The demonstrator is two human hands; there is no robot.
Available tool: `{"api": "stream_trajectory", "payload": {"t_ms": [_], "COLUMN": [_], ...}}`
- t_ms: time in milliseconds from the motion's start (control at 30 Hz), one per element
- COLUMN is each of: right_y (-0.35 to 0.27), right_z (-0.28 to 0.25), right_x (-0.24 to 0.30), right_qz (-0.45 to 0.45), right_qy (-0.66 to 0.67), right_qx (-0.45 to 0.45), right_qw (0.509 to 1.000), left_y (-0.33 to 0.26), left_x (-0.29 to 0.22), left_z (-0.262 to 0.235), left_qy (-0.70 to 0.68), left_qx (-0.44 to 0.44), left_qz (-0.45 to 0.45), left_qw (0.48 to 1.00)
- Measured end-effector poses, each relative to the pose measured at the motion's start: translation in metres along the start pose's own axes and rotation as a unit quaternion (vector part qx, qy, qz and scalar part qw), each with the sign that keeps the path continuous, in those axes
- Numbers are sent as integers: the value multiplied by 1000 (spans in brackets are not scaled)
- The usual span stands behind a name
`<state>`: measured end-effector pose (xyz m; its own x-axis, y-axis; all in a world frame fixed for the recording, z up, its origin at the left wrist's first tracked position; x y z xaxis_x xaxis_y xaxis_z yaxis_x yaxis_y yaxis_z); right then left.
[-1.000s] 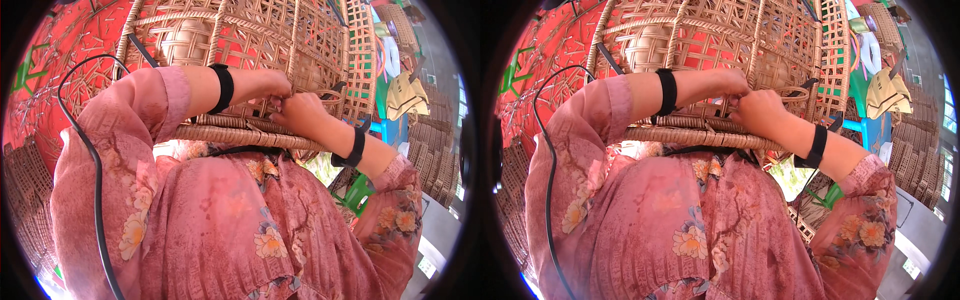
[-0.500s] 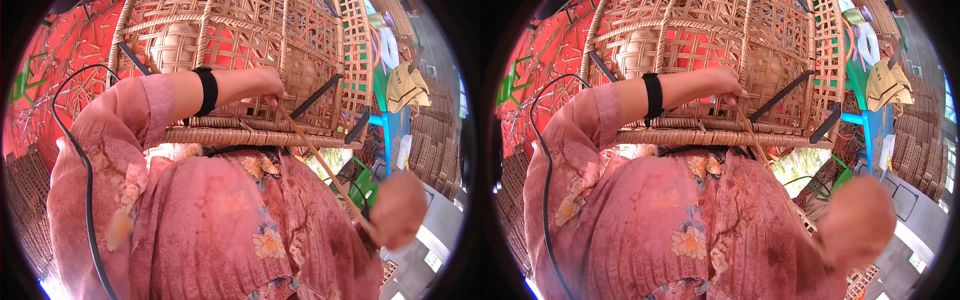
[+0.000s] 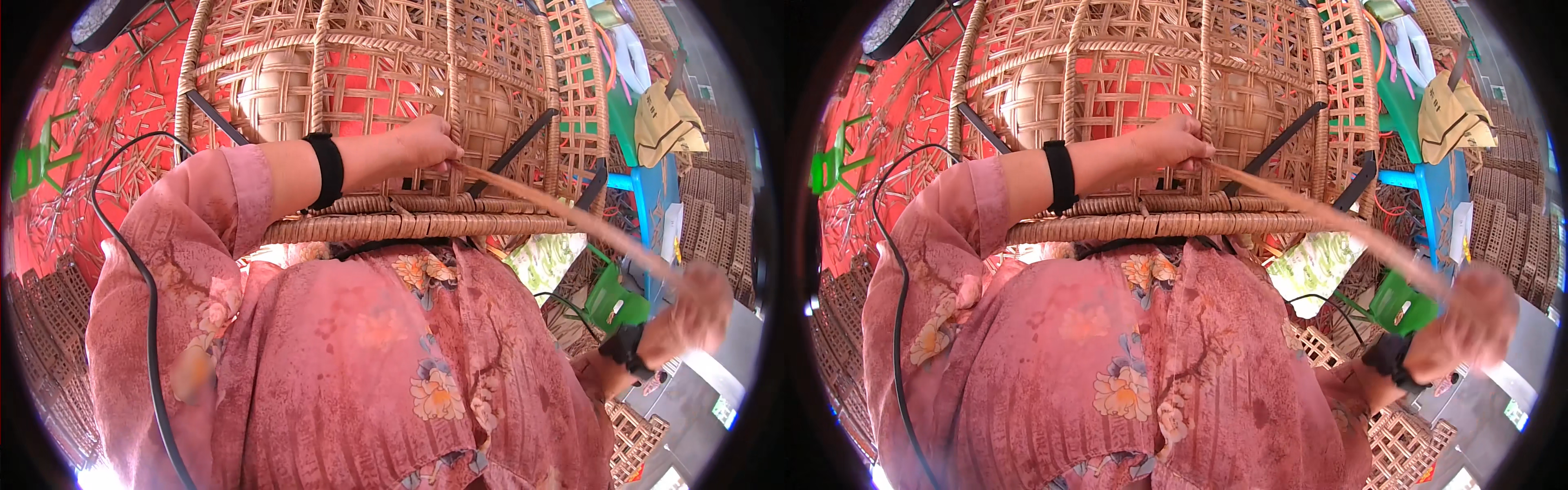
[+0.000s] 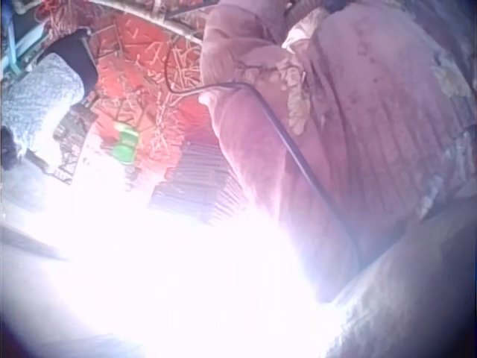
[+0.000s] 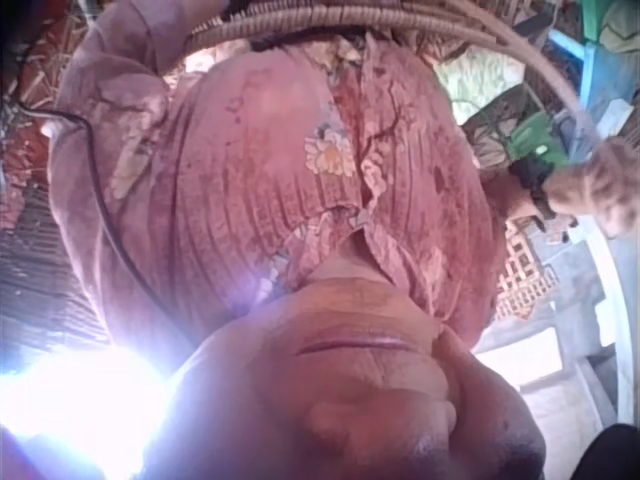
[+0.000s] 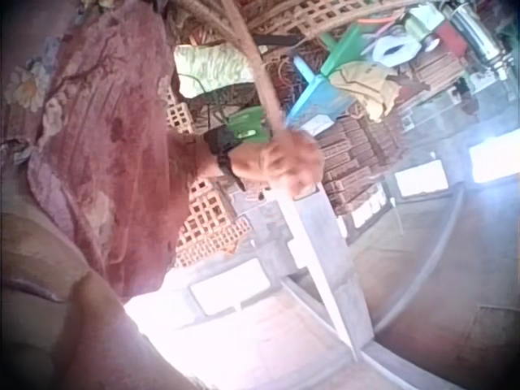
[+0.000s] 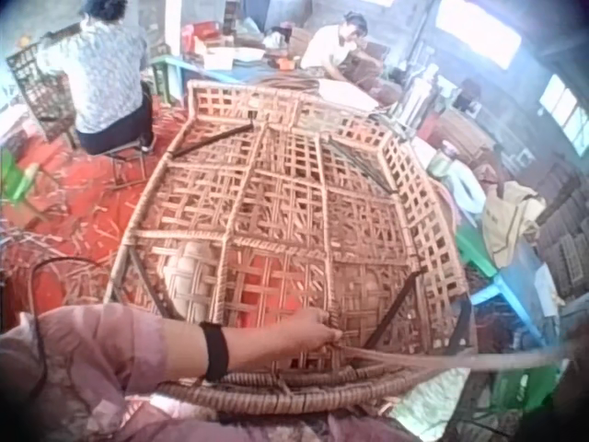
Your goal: The recorder is weaving and securing rattan strips onto a furniture frame using hands and a staple gun.
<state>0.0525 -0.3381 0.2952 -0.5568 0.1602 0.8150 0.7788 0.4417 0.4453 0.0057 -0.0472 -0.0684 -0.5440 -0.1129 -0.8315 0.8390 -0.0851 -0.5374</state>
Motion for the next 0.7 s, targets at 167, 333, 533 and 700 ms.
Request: {"api": "stream_trajectory", "payload": {"t_ms": [167,333,533,700], "right_y": [20,19,46,70], "right_z": [-42,-55,-42,28], "right_x": [-125,-182,-195,-114], "right_qz": [255,314,266,76], "right_qy": [-183,-418,-540,-510], "right_qx": [-73,-49,26,-127], "right_qw": [947,851,798,847], "left_y": [0,-6,-5,-2], "left_x": [6,0,-3,0], "left_z": [7,12,8,9], "left_qy": [-40,-74,-53,-55], "left_qx": [74,128,82,53], "left_qz": [-17,-43,-7,-22], "left_qw": [996,988,995,997]}}
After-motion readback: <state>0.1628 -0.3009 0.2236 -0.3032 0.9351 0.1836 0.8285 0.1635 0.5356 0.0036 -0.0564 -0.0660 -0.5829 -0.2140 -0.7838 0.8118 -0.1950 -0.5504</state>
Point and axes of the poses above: each hand's wrist, its own y-axis towards the middle knuckle, its own z-axis out of the palm, x = y × z, the point moved 9 cm from there along y, towards the middle knuckle, and after that the axes turned 7 degrees about -x, right-handed, at the moved point
